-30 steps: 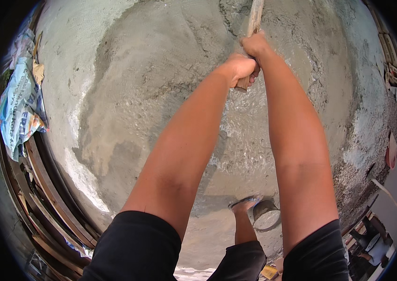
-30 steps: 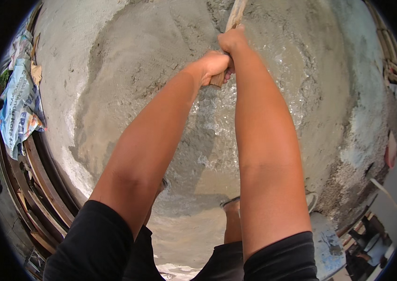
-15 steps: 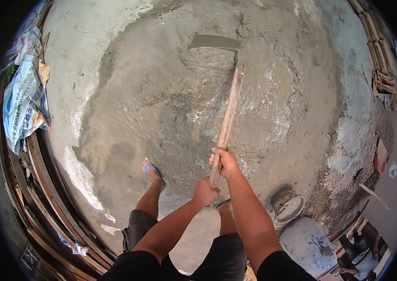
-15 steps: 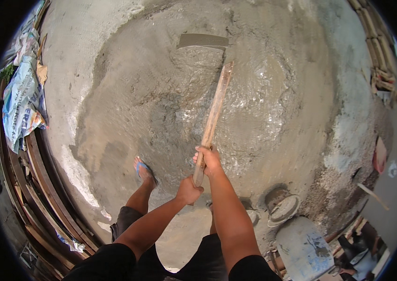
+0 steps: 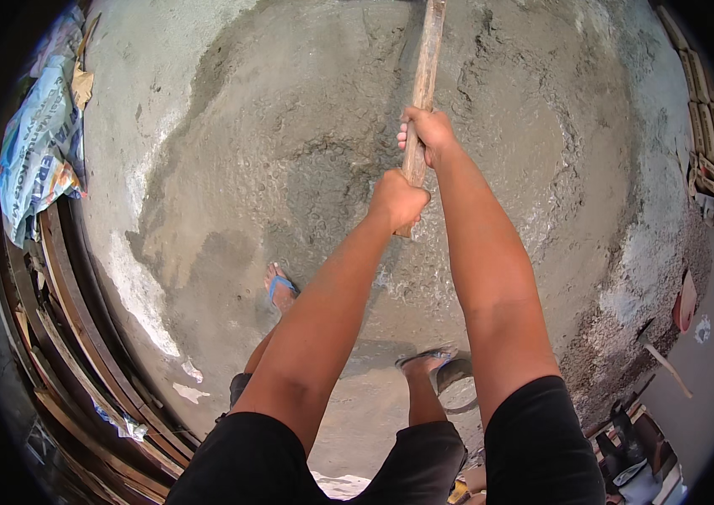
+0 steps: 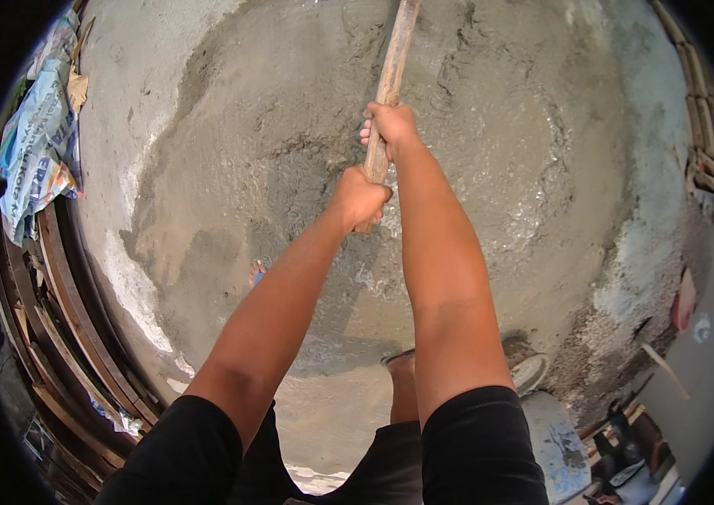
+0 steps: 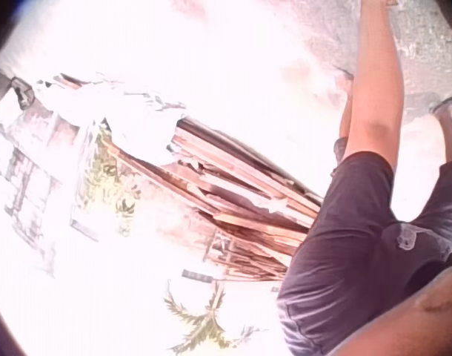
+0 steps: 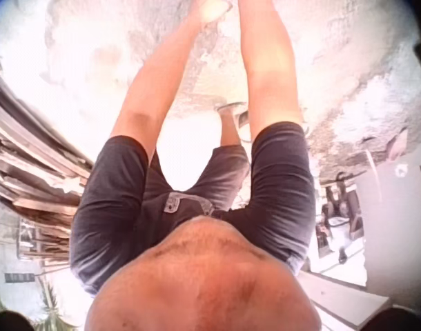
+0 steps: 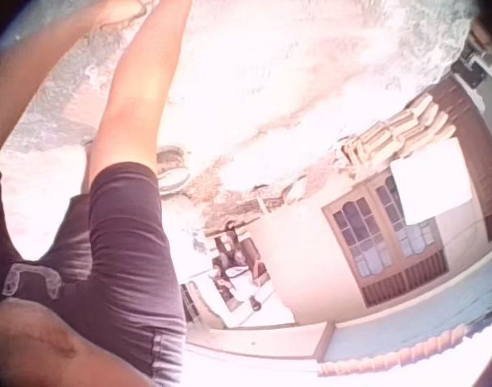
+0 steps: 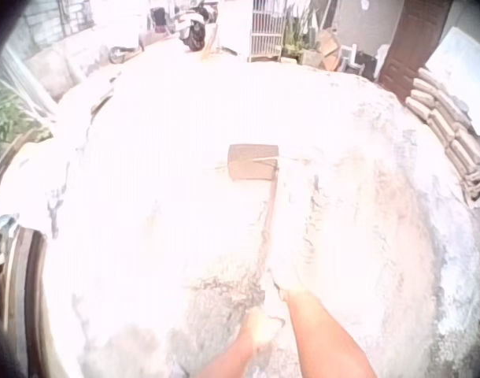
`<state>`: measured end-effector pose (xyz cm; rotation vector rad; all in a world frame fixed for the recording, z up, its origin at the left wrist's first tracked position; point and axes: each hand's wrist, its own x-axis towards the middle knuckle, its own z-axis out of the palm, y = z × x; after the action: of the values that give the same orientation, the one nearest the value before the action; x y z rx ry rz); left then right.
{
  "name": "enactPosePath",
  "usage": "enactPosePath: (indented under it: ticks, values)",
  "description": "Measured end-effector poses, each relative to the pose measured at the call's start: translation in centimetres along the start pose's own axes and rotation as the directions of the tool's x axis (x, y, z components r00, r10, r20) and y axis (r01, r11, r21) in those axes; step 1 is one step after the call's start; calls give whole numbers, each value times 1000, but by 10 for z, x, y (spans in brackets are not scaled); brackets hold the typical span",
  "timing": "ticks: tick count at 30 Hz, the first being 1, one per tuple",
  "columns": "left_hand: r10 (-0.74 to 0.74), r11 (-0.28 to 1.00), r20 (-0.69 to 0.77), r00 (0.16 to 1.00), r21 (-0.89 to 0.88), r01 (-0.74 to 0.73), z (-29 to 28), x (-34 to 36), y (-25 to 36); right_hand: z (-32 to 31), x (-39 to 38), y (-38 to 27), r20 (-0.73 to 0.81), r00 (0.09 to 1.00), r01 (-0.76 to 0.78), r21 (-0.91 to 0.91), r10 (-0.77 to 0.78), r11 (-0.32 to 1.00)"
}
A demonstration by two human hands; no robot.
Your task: The person uses a hoe to mix wet concrete on the ground, repeatedly turning and folding the material to achieve a uniform consistency. The person occasionally pauses to adjust position or retrieve a bucket, then resumes mixing.
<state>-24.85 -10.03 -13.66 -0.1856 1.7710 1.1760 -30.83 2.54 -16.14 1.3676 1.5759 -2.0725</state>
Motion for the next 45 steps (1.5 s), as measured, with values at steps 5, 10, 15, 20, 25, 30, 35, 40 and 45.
enactPosePath:
  ticks: [5,10,15,20,25,30,35,40,45]
  values:
    - [-162,967,152,975,-173,188,11,-19,-52,10,-27,49,-146,985,-131,-257,95,957]
    - [-154,981,71,985,-104,161,39,-154,-145,-8,-148,142,-224,939,-298,-141,263,944]
    - [-121,983,13,993,141,118,58,-267,-154,-35,-266,167,-82,968,-235,45,238,971]
    - [-36,993,75,997,115,27,62,-255,-90,-54,-264,94,-109,975,-182,96,192,979]
    - [296,944,53,954,133,-301,76,-75,40,-110,-206,17,-161,955,269,126,-248,955]
    - [228,958,33,973,169,-230,110,65,177,-192,-329,130,-233,903,398,133,-362,908]
    - [59,985,38,998,163,-64,163,131,179,-214,-490,249,-315,948,168,348,-54,922]
    - [-108,967,125,986,243,75,184,111,103,-234,-575,234,-411,908,167,527,77,833]
    - [-171,974,31,985,158,164,223,42,37,-281,-596,214,-446,894,273,609,38,745]
